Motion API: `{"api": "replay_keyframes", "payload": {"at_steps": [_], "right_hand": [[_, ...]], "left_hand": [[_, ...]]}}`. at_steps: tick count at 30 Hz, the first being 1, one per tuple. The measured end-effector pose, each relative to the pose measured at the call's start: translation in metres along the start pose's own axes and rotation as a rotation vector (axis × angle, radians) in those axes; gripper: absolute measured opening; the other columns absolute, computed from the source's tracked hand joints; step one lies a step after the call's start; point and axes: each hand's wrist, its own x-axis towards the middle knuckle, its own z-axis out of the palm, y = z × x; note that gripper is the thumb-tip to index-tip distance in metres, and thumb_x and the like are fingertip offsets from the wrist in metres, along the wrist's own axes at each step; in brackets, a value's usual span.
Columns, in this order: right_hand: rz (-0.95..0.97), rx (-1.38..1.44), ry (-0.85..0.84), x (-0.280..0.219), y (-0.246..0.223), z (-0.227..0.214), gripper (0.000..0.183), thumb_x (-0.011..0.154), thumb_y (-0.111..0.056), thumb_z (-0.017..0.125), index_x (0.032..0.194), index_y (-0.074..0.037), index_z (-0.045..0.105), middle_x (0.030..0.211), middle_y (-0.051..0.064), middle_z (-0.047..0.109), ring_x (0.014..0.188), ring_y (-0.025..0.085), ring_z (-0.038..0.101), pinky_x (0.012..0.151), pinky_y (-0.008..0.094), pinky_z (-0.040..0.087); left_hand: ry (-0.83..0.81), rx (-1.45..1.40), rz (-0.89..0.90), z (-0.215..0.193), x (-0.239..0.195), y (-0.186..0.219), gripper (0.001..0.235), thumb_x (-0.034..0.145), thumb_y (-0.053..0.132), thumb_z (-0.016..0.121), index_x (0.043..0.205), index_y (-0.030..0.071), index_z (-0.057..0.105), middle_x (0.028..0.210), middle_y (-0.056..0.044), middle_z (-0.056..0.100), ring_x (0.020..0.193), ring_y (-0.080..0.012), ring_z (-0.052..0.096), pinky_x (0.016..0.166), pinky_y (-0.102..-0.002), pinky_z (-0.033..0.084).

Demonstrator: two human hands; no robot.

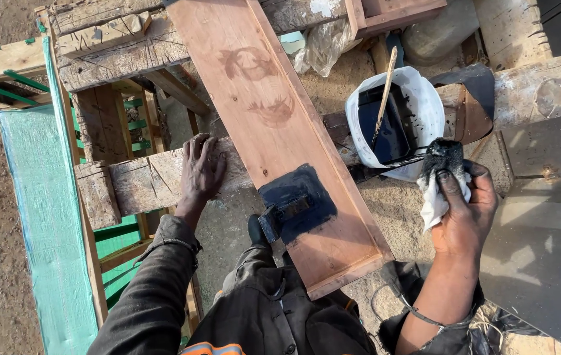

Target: The person applies a dark liquid finish to wooden trays using a white cloth. They dip the cloth into a container of the dark liquid and wipe it onto the surface of the trays, covering the wood grain. The person works on multiple trays placed on a wooden pallet structure.

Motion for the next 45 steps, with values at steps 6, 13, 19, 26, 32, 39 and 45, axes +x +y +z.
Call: {"api": "replay_keyframes", "payload": {"at_steps": [6, 13, 19, 26, 32, 39, 45], "right_hand": [[0.128, -0.154, -0.298, -0.064, 0.013, 0.042, 0.036, 0.084, 0.002, 0.074, 0.117, -0.003, 0.064, 0.101, 0.015, 0.068, 0.077, 0.019, 0.069, 0.068, 0.034, 0.065], [-0.032, -0.502, -0.727, -0.088, 0.04, 0.084, 0.027, 0.089, -0.002, 0.071, 0.116, 0.003, 0.068, 0.105, 0.023, 0.07, 0.103, 0.038, 0.071, 0.094, 0.051, 0.055], [-0.143, -0.641, -0.858, -0.094, 0.039, 0.105, 0.027, 0.085, 0.004, 0.072, 0.111, -0.001, 0.073, 0.107, 0.018, 0.074, 0.105, 0.039, 0.072, 0.089, 0.049, 0.058], [-0.094, -0.709, -0.83, -0.08, -0.002, 0.123, 0.024, 0.09, -0.002, 0.068, 0.114, -0.002, 0.071, 0.111, 0.018, 0.072, 0.111, 0.037, 0.071, 0.092, 0.048, 0.057], [-0.032, -0.806, -0.899, -0.095, 0.013, 0.122, 0.03, 0.084, 0.006, 0.067, 0.114, 0.0, 0.072, 0.11, 0.022, 0.073, 0.109, 0.042, 0.071, 0.089, 0.049, 0.06], [0.03, -0.583, -0.725, -0.092, 0.02, 0.111, 0.03, 0.089, 0.001, 0.067, 0.119, -0.001, 0.07, 0.113, 0.019, 0.074, 0.115, 0.035, 0.069, 0.099, 0.049, 0.053], [-0.018, -0.571, -0.81, -0.109, 0.043, 0.11, 0.033, 0.089, 0.007, 0.061, 0.116, -0.005, 0.076, 0.11, 0.017, 0.077, 0.114, 0.037, 0.07, 0.097, 0.049, 0.055]], "left_hand": [[0.085, 0.013, 0.048, 0.014, -0.004, -0.017, 0.037, 0.097, 0.026, 0.065, 0.128, 0.006, 0.058, 0.119, -0.019, 0.054, 0.116, -0.0423, 0.054, 0.098, -0.052, 0.048], [0.068, -0.005, 0.028, 0.011, -0.003, -0.013, 0.036, 0.099, 0.027, 0.063, 0.128, 0.006, 0.057, 0.121, -0.019, 0.053, 0.118, -0.0423, 0.052, 0.101, -0.053, 0.046], [0.054, 0.026, 0.029, 0.012, -0.004, -0.015, 0.037, 0.098, 0.028, 0.063, 0.128, 0.007, 0.057, 0.122, -0.018, 0.053, 0.119, -0.0401, 0.052, 0.102, -0.051, 0.046], [0.07, 0.014, 0.025, 0.012, -0.004, -0.013, 0.037, 0.098, 0.026, 0.064, 0.127, 0.005, 0.057, 0.121, -0.018, 0.053, 0.119, -0.0417, 0.052, 0.101, -0.053, 0.047], [0.064, 0.006, 0.033, 0.014, -0.004, -0.017, 0.037, 0.098, 0.025, 0.065, 0.127, 0.005, 0.057, 0.122, -0.019, 0.053, 0.119, -0.0418, 0.052, 0.101, -0.053, 0.047], [0.072, 0.02, 0.026, 0.012, -0.003, -0.012, 0.036, 0.098, 0.026, 0.064, 0.127, 0.006, 0.058, 0.122, -0.017, 0.054, 0.12, -0.0403, 0.052, 0.102, -0.053, 0.047], [0.059, 0.031, 0.032, 0.009, -0.003, -0.013, 0.036, 0.097, 0.027, 0.064, 0.127, 0.006, 0.058, 0.122, -0.018, 0.053, 0.119, -0.0398, 0.052, 0.102, -0.052, 0.047]]}}
